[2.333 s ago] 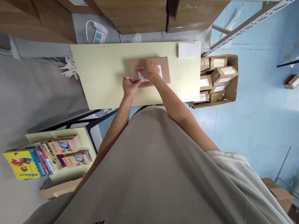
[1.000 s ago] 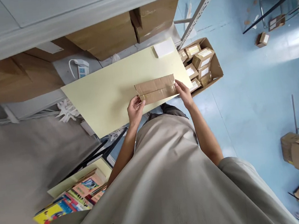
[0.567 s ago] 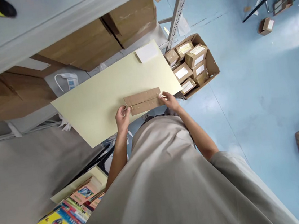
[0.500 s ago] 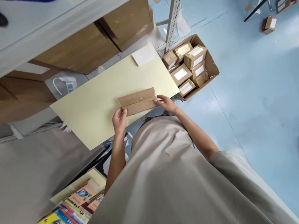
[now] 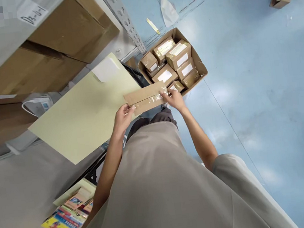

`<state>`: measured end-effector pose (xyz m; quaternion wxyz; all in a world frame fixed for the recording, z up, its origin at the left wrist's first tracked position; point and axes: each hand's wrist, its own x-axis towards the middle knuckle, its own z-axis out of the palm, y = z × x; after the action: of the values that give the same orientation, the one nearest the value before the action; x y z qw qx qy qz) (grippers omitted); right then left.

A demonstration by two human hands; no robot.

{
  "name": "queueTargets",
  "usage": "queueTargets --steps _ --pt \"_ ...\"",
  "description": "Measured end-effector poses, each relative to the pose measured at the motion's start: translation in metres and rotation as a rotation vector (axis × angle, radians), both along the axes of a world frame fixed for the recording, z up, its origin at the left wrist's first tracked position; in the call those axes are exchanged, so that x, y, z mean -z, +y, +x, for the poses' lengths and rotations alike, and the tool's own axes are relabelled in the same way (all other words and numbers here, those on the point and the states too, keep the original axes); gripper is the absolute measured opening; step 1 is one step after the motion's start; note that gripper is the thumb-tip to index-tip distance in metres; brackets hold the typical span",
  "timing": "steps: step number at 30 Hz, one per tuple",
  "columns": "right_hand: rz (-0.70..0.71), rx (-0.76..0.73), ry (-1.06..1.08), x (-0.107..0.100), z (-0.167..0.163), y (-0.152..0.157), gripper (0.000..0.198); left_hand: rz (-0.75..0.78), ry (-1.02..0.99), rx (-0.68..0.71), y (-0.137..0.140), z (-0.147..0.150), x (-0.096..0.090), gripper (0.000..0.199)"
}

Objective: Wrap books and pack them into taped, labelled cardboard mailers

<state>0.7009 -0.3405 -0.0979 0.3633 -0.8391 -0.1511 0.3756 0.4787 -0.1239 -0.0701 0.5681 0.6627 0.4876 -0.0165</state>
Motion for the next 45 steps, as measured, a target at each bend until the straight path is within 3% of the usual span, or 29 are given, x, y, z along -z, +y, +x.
queueTargets --steps 4,8,11,15,18,22,26,29,33,37,41,45 --pt "0.027 0.1 -0.206 0.001 0.074 -0.05 0.062 -0.108 -0.087 0.257 -0.041 0.073 0.006 0.037" --pt "0.051 0.234 -0.339 0.021 0.142 -0.1 0.056 -0.04 -0.101 0.483 -0.091 0.126 0.011 0.052" --pt "-0.161 0.442 -0.375 0.045 0.17 -0.138 0.059 -0.061 -0.047 0.707 -0.129 0.142 0.01 0.062" --pt "-0.289 0.515 -0.228 0.068 0.155 -0.171 0.058 -0.158 -0.048 0.868 -0.156 0.123 0.01 0.06" --pt "-0.242 0.459 -0.106 0.078 0.119 -0.174 0.055 -0.166 -0.037 0.827 -0.152 0.095 0.016 0.044" --pt "-0.179 0.348 0.024 0.088 0.077 -0.154 0.05 -0.211 -0.019 0.658 -0.132 0.064 0.022 0.031" --pt "-0.133 0.225 0.063 0.089 0.051 -0.11 0.051 -0.288 -0.072 0.455 -0.112 0.045 0.016 0.03" --pt "-0.071 0.063 0.082 0.074 0.029 -0.061 0.056 -0.311 -0.148 0.312 -0.097 0.025 0.003 0.033" --pt "0.085 -0.261 0.094 0.035 -0.015 0.015 0.068 -0.233 -0.292 0.071 -0.071 -0.031 -0.021 0.034" --pt "0.159 -0.529 0.08 -0.008 -0.082 0.095 0.084 -0.099 -0.413 -0.235 -0.053 -0.13 -0.044 0.032" --pt "0.24 -0.771 0.058 -0.043 -0.179 0.164 0.093 0.002 -0.478 -0.569 -0.059 -0.251 -0.059 0.031" --pt "0.294 -1.011 0.1 -0.062 -0.299 0.212 0.087 0.099 -0.487 -0.899 -0.084 -0.366 -0.064 0.032"
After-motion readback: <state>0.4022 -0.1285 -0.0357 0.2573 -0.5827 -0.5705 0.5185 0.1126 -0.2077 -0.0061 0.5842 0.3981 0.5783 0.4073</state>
